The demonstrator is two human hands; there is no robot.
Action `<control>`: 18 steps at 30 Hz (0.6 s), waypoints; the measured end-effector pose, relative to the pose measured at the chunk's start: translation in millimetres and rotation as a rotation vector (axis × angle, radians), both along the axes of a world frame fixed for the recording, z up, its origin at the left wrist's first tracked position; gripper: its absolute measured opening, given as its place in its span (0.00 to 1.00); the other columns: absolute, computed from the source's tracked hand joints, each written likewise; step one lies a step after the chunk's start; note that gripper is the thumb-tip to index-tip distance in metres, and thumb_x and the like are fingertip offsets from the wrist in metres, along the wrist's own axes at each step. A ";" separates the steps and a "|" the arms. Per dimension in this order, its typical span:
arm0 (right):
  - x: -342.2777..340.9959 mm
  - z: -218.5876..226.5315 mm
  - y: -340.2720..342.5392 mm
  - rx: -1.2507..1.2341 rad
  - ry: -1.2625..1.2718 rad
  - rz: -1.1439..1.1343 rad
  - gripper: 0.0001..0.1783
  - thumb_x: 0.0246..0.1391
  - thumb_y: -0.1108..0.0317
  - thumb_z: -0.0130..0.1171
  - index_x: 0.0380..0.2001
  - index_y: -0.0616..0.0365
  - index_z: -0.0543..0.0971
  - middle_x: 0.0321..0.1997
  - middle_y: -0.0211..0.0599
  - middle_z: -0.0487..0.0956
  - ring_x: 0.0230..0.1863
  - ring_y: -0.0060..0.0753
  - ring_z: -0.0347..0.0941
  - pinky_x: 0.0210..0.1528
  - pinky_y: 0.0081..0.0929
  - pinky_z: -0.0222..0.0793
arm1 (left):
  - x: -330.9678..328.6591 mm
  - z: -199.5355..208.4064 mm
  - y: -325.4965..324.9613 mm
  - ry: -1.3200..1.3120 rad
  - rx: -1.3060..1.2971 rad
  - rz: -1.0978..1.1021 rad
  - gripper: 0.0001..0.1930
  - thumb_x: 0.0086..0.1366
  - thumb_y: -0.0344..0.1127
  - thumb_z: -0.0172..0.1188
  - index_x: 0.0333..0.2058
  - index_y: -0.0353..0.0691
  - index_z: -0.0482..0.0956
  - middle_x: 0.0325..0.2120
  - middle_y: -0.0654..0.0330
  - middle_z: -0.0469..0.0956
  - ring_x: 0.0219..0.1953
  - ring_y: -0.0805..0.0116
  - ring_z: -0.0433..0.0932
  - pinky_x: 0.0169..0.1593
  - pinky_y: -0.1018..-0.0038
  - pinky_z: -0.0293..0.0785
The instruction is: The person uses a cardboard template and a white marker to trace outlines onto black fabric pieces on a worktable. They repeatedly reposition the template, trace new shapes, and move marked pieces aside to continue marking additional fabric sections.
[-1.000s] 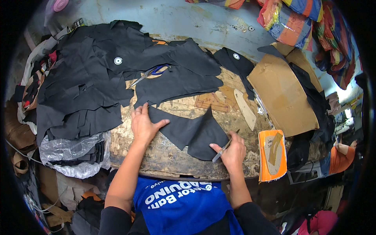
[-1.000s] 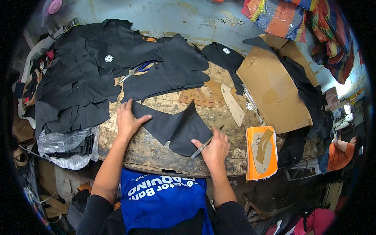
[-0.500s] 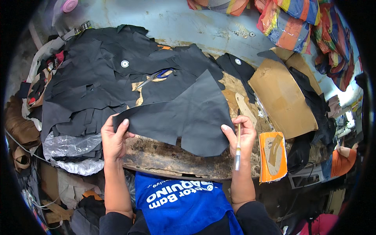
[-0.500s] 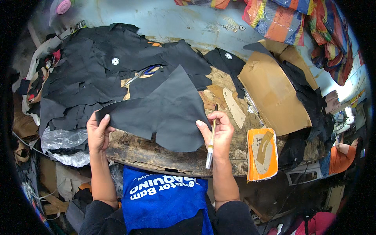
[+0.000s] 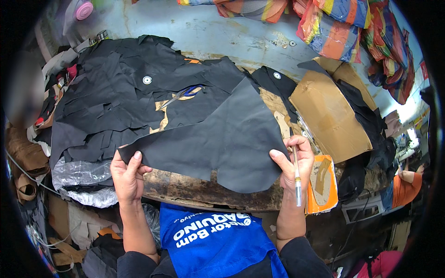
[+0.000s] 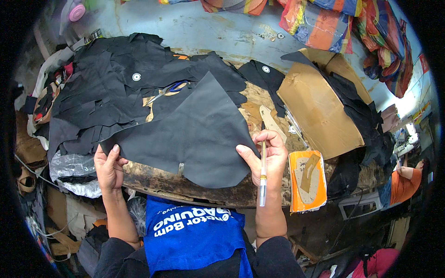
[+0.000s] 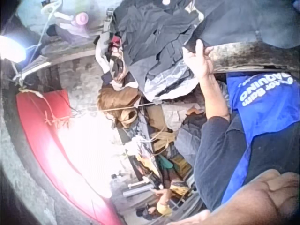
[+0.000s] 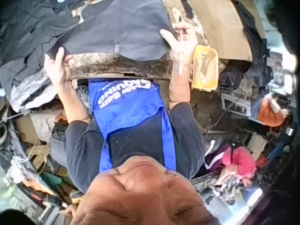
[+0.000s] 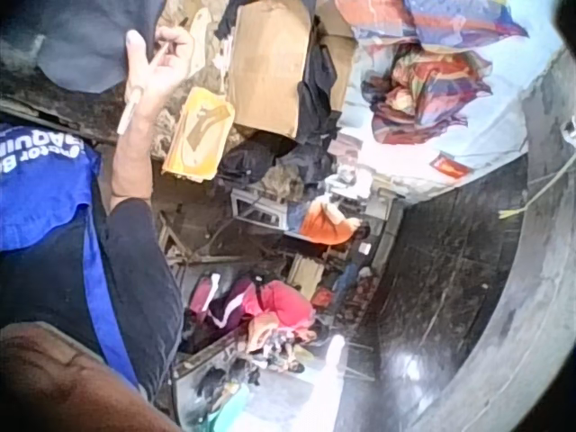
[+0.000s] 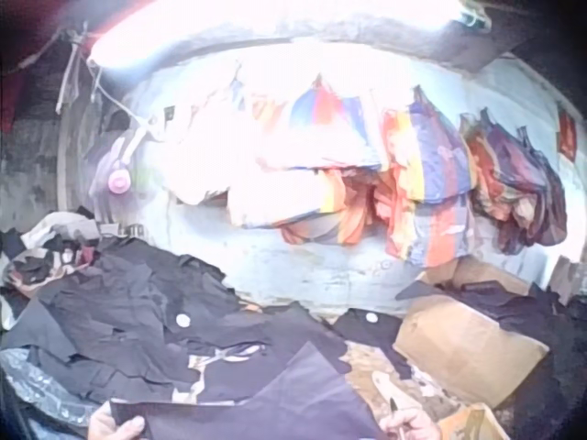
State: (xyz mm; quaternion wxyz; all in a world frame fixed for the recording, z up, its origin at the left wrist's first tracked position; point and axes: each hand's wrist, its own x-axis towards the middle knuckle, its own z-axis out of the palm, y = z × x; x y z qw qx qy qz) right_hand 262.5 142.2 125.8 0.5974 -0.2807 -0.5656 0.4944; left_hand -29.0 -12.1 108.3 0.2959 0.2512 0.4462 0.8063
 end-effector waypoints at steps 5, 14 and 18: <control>11.4 -43.1 11.7 -0.122 -0.118 0.066 0.22 0.36 0.81 0.72 0.33 0.56 0.71 0.32 0.25 0.71 0.35 0.16 0.66 0.42 0.17 0.65 | 6.1 -39.5 5.1 0.122 -0.264 -0.020 0.11 0.59 0.22 0.58 0.41 0.32 0.73 0.33 0.59 0.78 0.27 0.76 0.77 0.26 0.80 0.79; -10.3 -94.0 48.8 0.314 -0.792 -0.376 0.19 0.34 0.76 0.69 0.34 0.61 0.75 0.36 0.44 0.77 0.38 0.47 0.74 0.40 0.34 0.70 | 1.7 -100.1 34.1 0.552 -0.500 0.101 0.09 0.56 0.23 0.61 0.37 0.31 0.78 0.28 0.63 0.78 0.30 0.79 0.74 0.36 0.81 0.72; -56.3 -93.9 99.2 0.371 -0.758 -0.165 0.11 0.44 0.75 0.63 0.34 0.63 0.78 0.33 0.43 0.80 0.35 0.39 0.78 0.39 0.31 0.72 | 1.7 -109.5 45.4 0.561 -0.470 0.118 0.09 0.57 0.22 0.59 0.38 0.30 0.77 0.28 0.64 0.77 0.26 0.83 0.72 0.29 0.86 0.70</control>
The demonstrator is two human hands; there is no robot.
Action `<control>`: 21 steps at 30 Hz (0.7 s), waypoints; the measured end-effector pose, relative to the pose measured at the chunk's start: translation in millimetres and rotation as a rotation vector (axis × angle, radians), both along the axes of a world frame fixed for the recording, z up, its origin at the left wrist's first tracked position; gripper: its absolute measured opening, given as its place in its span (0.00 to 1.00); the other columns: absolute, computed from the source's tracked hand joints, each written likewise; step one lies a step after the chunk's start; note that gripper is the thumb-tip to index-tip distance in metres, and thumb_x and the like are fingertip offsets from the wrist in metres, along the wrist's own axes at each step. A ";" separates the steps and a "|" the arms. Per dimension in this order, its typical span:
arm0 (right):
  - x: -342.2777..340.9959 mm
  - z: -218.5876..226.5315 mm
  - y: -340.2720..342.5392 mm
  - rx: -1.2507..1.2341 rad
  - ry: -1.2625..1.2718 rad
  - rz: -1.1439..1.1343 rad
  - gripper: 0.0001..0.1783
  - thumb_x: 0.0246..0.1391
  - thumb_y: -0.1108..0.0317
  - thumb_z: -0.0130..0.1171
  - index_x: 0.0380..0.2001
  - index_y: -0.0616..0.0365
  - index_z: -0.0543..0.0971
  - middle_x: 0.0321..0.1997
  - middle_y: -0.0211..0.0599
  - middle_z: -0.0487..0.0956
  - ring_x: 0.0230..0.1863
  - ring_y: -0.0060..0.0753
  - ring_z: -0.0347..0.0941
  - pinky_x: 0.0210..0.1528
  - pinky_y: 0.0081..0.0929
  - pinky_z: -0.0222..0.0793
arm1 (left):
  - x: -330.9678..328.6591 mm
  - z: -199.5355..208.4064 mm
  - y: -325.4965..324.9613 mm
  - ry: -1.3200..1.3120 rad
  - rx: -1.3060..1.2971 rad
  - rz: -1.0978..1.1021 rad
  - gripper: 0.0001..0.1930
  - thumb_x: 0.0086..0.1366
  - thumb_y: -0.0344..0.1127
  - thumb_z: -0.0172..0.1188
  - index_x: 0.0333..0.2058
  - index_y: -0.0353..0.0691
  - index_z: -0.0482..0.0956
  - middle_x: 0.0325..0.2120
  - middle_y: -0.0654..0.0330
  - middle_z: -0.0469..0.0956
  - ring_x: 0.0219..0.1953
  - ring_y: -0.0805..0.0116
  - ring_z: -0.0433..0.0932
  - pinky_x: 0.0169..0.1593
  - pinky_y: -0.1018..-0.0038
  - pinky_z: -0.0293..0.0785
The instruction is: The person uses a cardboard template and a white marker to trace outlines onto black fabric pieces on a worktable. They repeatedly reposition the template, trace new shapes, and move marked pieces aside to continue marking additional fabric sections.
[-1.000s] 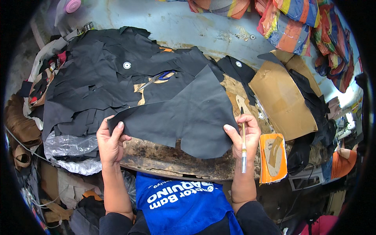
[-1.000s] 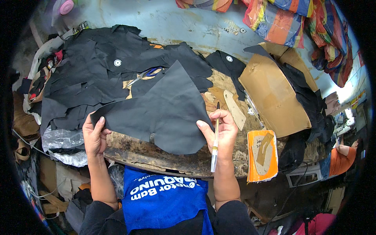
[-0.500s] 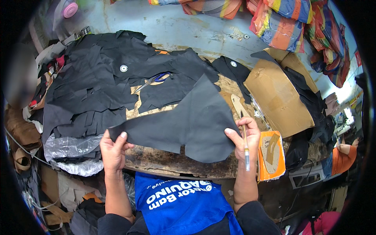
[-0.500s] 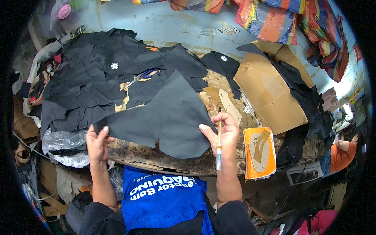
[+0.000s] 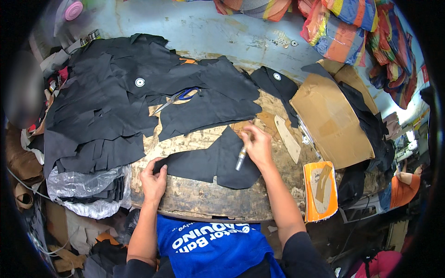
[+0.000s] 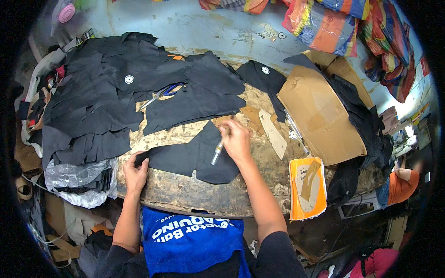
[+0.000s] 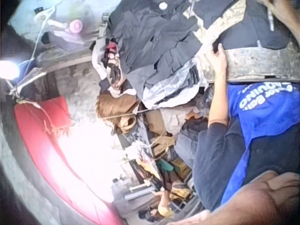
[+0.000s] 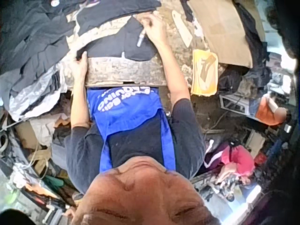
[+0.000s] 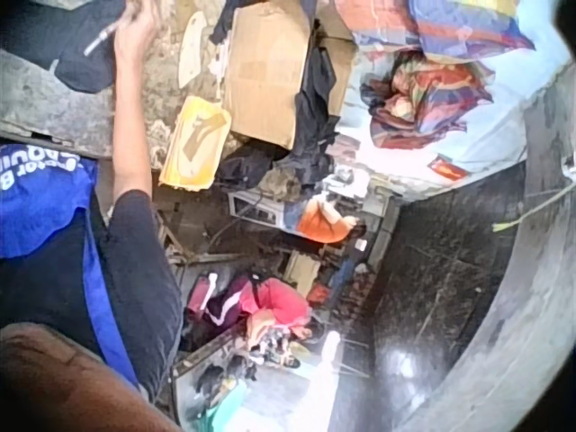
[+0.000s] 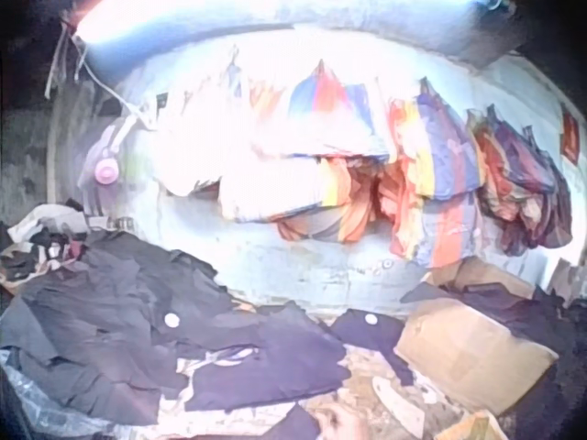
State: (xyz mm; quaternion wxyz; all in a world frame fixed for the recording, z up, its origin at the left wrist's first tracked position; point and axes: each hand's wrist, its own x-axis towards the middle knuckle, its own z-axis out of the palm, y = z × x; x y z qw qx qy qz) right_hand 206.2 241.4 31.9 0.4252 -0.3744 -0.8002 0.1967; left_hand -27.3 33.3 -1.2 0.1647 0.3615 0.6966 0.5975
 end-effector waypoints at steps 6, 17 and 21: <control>-53.5 -17.6 60.4 0.089 -0.191 0.202 0.12 0.41 0.77 0.59 0.33 0.57 0.80 0.36 0.44 0.80 0.45 0.47 0.74 0.49 0.36 0.69 | -27.3 -6.7 3.5 -0.068 0.094 0.106 0.11 0.59 0.20 0.55 0.42 0.31 0.76 0.33 0.62 0.76 0.27 0.86 0.69 0.27 0.87 0.66; -45.6 43.2 14.5 0.243 -0.233 0.158 0.08 0.42 0.75 0.57 0.29 0.54 0.80 0.26 0.39 0.79 0.29 0.44 0.76 0.32 0.37 0.72 | -15.8 11.1 3.5 0.467 -0.011 0.406 0.19 0.56 0.26 0.60 0.48 0.32 0.72 0.40 0.51 0.76 0.39 0.62 0.73 0.45 0.71 0.68; -4.3 43.7 -75.9 0.235 -0.554 0.177 0.08 0.39 0.74 0.60 0.28 0.52 0.78 0.22 0.34 0.76 0.27 0.40 0.73 0.28 0.36 0.68 | -0.6 17.6 4.0 0.400 -0.062 0.151 0.14 0.56 0.31 0.64 0.40 0.33 0.77 0.36 0.51 0.77 0.42 0.58 0.73 0.47 0.68 0.68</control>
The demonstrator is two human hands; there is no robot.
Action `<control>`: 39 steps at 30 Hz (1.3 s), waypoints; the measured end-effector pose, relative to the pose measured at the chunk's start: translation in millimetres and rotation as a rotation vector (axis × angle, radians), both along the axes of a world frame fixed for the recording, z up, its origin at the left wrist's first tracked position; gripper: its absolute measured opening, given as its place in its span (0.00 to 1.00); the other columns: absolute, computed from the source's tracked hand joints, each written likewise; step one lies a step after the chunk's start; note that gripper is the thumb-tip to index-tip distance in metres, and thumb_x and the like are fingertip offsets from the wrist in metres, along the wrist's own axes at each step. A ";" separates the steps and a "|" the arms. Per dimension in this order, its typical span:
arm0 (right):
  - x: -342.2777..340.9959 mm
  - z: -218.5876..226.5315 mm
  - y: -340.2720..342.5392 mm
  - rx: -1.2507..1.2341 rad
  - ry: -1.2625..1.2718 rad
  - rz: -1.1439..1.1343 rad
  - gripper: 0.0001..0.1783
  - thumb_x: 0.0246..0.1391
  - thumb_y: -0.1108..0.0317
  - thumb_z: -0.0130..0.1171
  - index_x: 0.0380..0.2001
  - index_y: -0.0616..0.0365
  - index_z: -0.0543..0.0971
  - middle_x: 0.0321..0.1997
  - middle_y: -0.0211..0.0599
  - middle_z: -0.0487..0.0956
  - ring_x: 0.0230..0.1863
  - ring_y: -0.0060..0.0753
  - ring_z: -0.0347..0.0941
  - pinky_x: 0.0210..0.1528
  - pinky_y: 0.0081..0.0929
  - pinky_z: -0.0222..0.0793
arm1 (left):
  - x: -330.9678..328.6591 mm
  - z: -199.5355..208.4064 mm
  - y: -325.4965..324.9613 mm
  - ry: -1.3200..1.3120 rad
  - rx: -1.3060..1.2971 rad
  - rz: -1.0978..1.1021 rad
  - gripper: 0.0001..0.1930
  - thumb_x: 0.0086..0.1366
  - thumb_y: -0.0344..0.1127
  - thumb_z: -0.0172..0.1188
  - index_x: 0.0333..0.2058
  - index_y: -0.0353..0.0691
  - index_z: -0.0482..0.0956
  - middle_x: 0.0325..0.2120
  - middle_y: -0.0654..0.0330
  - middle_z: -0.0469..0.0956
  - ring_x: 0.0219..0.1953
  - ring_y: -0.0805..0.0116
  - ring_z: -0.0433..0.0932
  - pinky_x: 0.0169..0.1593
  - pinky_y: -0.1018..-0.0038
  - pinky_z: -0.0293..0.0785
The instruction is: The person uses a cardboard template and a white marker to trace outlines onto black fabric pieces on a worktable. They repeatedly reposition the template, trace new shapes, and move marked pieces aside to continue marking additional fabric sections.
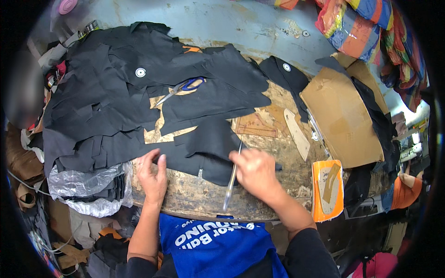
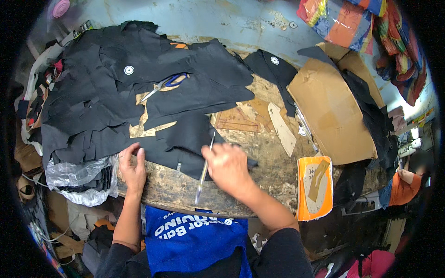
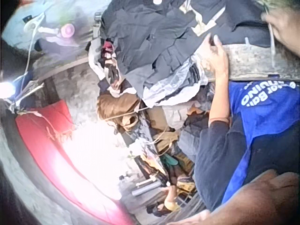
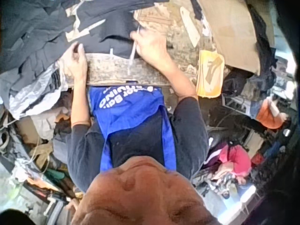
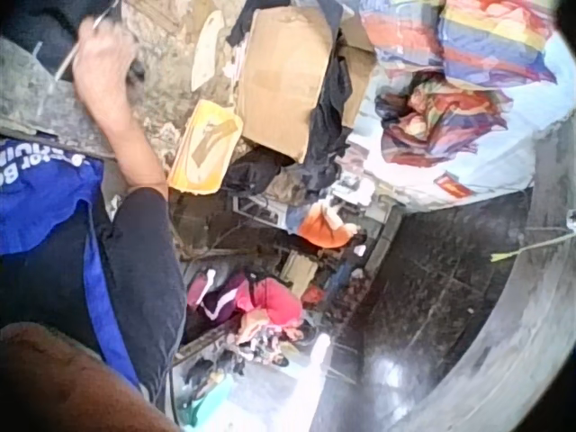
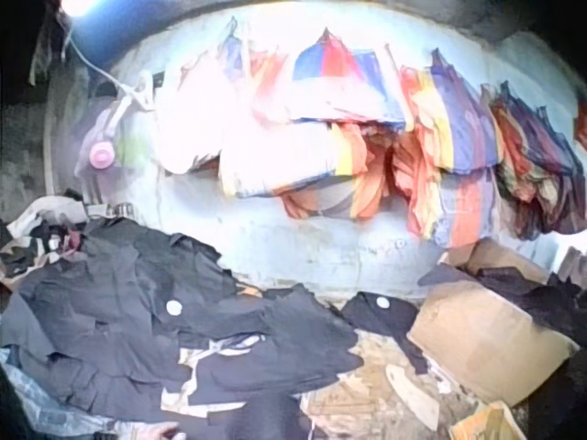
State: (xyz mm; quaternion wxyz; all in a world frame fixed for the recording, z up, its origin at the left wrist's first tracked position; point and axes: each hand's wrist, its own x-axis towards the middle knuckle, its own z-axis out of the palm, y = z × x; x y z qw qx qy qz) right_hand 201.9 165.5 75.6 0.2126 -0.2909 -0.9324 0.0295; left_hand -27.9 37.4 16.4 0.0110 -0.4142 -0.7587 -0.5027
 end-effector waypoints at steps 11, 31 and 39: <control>63.2 -39.2 -25.5 -0.259 0.139 -0.427 0.23 0.37 0.56 0.71 0.35 0.57 0.78 0.36 0.39 0.78 0.43 0.46 0.71 0.45 0.40 0.64 | 16.8 10.9 47.3 0.158 -0.503 -0.148 0.27 0.39 0.51 0.74 0.33 0.37 0.81 0.32 0.55 0.77 0.42 0.56 0.72 0.47 0.61 0.64; -81.1 -11.3 146.4 -0.069 0.096 -0.033 0.12 0.45 0.69 0.55 0.34 0.49 0.82 0.28 0.48 0.80 0.35 0.47 0.78 0.36 0.39 0.73 | 63.4 2.8 55.8 0.528 -0.695 -0.638 0.24 0.67 0.52 0.45 0.60 0.60 0.63 0.66 0.63 0.52 0.69 0.55 0.44 0.53 0.21 0.36; -20.4 -26.4 27.7 -0.122 0.017 0.095 0.14 0.42 0.64 0.65 0.36 0.53 0.80 0.39 0.39 0.80 0.48 0.43 0.73 0.48 0.41 0.67 | 35.7 0.5 55.8 -0.557 0.101 -0.559 0.43 0.50 0.42 0.71 0.58 0.29 0.56 0.45 0.48 0.72 0.45 0.58 0.75 0.50 0.66 0.71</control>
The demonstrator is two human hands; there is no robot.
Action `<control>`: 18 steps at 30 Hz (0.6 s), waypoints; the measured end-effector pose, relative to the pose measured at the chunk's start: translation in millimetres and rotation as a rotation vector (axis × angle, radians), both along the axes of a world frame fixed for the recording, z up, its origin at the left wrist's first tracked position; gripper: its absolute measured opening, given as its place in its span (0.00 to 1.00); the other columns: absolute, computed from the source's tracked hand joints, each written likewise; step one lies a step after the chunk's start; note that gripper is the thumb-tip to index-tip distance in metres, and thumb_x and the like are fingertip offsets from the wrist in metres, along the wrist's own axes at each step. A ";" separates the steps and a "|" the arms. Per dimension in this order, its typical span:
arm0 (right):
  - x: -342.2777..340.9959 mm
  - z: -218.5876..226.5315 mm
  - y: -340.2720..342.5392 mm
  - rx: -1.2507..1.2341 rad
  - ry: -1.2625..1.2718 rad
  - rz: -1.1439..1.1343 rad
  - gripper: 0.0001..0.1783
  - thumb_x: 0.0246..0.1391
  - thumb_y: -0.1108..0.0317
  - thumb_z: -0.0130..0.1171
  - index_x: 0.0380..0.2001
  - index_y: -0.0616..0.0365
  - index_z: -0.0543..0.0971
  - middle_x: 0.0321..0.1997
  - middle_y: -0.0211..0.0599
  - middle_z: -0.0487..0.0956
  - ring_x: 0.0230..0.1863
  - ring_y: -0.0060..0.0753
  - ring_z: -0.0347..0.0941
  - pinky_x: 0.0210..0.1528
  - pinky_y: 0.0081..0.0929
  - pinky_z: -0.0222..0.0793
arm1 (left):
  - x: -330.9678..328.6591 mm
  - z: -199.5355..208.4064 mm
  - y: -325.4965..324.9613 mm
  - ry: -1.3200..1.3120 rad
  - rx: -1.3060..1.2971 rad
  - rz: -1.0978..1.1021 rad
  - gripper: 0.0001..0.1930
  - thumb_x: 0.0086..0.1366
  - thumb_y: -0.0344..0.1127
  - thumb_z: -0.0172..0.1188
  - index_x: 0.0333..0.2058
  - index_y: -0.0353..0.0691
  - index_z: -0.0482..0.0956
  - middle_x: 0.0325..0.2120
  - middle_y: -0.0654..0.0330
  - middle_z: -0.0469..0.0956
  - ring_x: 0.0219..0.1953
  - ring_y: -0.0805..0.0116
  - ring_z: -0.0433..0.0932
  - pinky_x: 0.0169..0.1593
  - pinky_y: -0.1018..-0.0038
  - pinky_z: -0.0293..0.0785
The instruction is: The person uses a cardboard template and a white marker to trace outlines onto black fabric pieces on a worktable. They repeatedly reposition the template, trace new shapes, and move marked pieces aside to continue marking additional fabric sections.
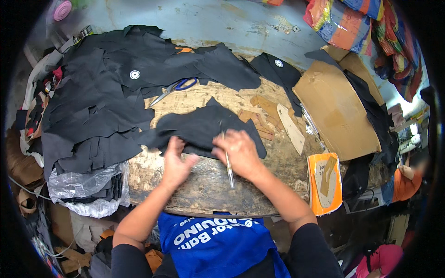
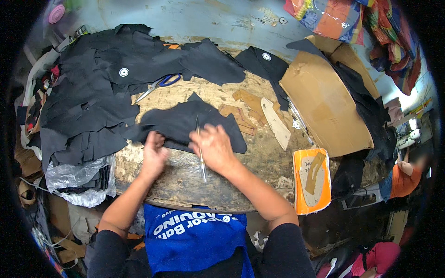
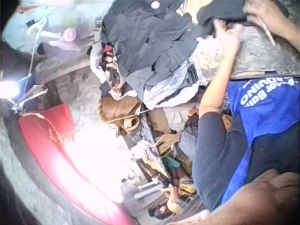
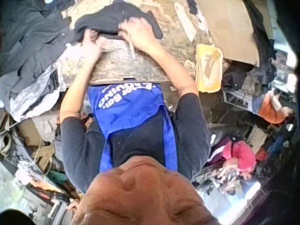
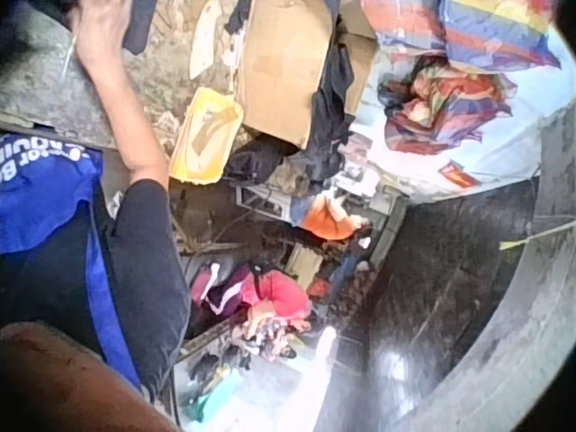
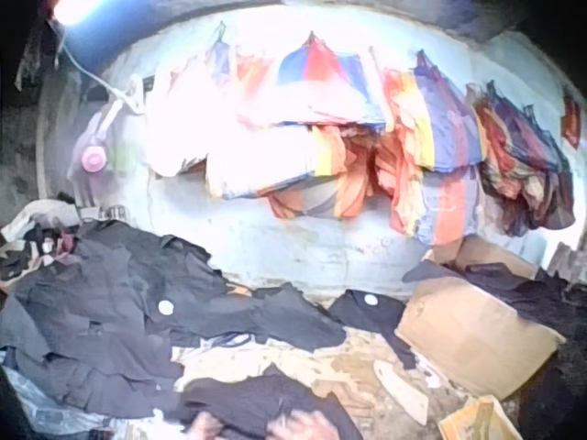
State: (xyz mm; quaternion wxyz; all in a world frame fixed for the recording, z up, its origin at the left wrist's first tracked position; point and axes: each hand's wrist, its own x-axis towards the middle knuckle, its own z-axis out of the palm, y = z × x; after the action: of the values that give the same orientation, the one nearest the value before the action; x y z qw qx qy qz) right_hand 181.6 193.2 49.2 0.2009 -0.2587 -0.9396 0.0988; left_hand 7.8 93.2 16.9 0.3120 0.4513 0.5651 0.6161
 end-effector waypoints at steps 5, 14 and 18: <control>29.7 -33.2 -10.2 -0.125 0.266 -0.104 0.19 0.42 0.63 0.67 0.38 0.57 0.79 0.46 0.45 0.79 0.55 0.50 0.69 0.56 0.44 0.63 | -45.1 4.2 -15.7 -0.261 -0.213 0.441 0.45 0.56 0.36 0.66 0.62 0.29 0.45 0.40 0.54 0.71 0.39 0.69 0.72 0.42 0.76 0.73; 33.9 -12.6 -6.1 0.015 0.243 -0.131 0.13 0.37 0.76 0.60 0.32 0.60 0.78 0.30 0.41 0.79 0.40 0.49 0.76 0.43 0.38 0.71 | 7.9 15.8 -58.7 -0.501 -0.419 -0.300 0.30 0.62 0.37 0.60 0.60 0.33 0.59 0.48 0.49 0.73 0.48 0.61 0.76 0.48 0.67 0.75; 58.4 1.5 -58.8 0.164 0.062 -0.038 0.11 0.40 0.75 0.60 0.31 0.57 0.78 0.34 0.41 0.80 0.45 0.47 0.75 0.45 0.44 0.68 | 29.6 4.0 -38.2 -1.106 -0.282 -0.156 0.30 0.65 0.45 0.55 0.59 0.36 0.57 0.55 0.48 0.66 0.56 0.52 0.68 0.52 0.52 0.71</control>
State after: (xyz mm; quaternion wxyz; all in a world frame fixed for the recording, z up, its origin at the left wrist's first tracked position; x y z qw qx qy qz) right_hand 240.0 134.3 50.7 0.2523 -0.2560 -0.9328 0.0257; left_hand 37.4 54.9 20.9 0.6627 0.0563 0.3598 0.6544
